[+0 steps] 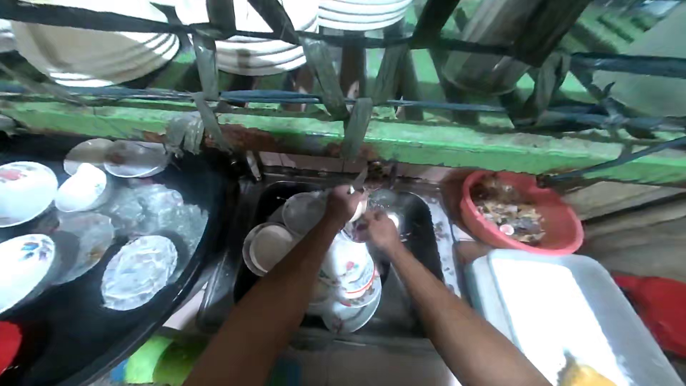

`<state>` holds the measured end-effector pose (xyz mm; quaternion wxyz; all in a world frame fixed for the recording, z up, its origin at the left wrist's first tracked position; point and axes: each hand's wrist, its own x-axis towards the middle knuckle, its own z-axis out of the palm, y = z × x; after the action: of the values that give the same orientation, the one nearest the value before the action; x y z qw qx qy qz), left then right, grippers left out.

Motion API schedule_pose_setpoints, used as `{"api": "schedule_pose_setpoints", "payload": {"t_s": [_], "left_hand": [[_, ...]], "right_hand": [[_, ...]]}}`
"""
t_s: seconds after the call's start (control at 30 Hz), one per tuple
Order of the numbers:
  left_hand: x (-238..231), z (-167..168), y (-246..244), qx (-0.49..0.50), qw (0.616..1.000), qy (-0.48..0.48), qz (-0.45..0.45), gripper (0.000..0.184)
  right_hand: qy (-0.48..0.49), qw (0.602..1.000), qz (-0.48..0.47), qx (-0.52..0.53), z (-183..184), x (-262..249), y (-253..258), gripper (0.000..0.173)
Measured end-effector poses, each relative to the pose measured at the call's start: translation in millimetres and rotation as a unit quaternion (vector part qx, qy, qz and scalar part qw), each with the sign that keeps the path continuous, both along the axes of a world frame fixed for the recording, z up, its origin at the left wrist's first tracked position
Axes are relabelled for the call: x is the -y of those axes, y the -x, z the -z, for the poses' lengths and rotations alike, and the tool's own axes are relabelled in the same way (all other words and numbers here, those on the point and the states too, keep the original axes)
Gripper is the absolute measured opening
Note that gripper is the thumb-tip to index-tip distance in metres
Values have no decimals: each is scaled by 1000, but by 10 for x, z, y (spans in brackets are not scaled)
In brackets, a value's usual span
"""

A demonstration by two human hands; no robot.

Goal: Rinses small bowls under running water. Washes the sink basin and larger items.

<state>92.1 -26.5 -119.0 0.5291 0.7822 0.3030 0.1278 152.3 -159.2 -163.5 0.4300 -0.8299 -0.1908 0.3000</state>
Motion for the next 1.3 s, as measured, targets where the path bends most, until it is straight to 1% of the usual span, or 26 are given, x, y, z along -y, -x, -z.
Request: {"api": "schedule_pose_setpoints", "payload": {"t_s": [0.07, 0.1, 0.13, 0.2, 0.27, 0.33, 0.37, 0.43, 0.53, 0.6, 0.67, 0.73, 0.77, 0.8, 0.83, 0.87, 0.9, 0.93, 0.97, 1.0, 1.03, 1.1, 1.13, 1.17, 1.23, 1.3], "left_hand": [[19, -103, -15, -21, 999, 19, 24, 36], [3, -154, 14, -16, 999, 14, 36, 39], [-26, -241, 73, 1, 999, -11, 41, 39], [-98, -538, 312, 26, 994, -99, 37, 41], [-187, -1051, 736, -8, 982, -184, 26, 46], [-331, -1488, 1229, -56, 960, -274, -36, 42], [-466, -1576, 1469, -61, 938, -332, -76, 40], [-786, -1683, 1917, -108, 901, -397, -137, 43], [-1244, -1699, 2435, -207, 884, -360, -216, 37], [-1441, -1570, 2629, -228, 873, -353, -246, 36], [-1321, -1489, 2551, -190, 883, -346, -254, 45], [-1018, -1307, 2221, -107, 917, -318, -216, 44], [-808, -1144, 1977, -62, 939, -282, -188, 41], [-560, -1011, 1695, -51, 967, -195, -159, 46], [-322, -879, 1407, -42, 988, -85, -124, 56], [-141, -711, 1124, -36, 995, 26, -94, 69], [-9, -516, 861, -16, 989, 116, -88, 72], [87, -342, 619, 18, 978, 182, -103, 63], [137, -196, 402, 55, 969, 214, -115, 49], [166, -133, 230, 76, 966, 219, -116, 40], [186, -132, 106, 73, 973, 195, -104, 39], [203, -215, -23, 23, 992, 109, -52, 36], [191, -311, -29, -20, 998, 53, -18, 36], [175, -409, -6, -54, 998, 3, 12, 37], [117, -524, 97, -48, 995, -70, 44, 38], [35, -611, 289, 33, 992, -119, 34, 37]], "right_hand": [[66, 984, -152, 64, 240, 41, 90, 54], [111, 963, -221, 102, 326, 35, 127, 61], [157, 940, -269, 137, 391, 17, 160, 63], [229, 905, -304, 191, 478, -8, 226, 49], [261, 899, -284, 209, 449, -74, 245, 39], [241, 919, -247, 190, 339, -163, 213, 39], [219, 935, -223, 168, 261, -202, 184, 37], [166, 968, -162, 95, 136, -286, 85, 35], [42, 997, -67, 7, 102, -339, -87, 39], [-42, 998, -1, -38, -36, -367, -131, 36], [-128, 986, 49, -99, -182, -395, -138, 38], [-183, 968, 85, -152, -287, -443, -129, 38], [-210, 955, 115, -177, -329, -479, -100, 37], [-242, 937, 146, -207, -377, -514, -59, 35], [-279, 914, 165, -246, -411, -537, -26, 34], [-299, 893, 188, -278, -435, -559, 10, 36], [-310, 880, 204, -295, -416, -575, 35, 39], [-303, 880, 216, -296, -393, -576, 56, 41], [-277, 892, 228, -276, -377, -574, 69, 42], [-243, 913, 230, -235, -349, -557, 61, 44], [-203, 938, 218, -177, -268, -519, 31, 47], [-105, 979, 166, -54, -13, -418, -22, 42], [-45, 994, 101, -2, 121, -343, -31, 37], [33, 999, 12, 38, 212, -273, -5, 38], [147, 969, -175, 95, 349, -209, 99, 48], [222, 918, -291, 154, 445, -205, 207, 50]]}}
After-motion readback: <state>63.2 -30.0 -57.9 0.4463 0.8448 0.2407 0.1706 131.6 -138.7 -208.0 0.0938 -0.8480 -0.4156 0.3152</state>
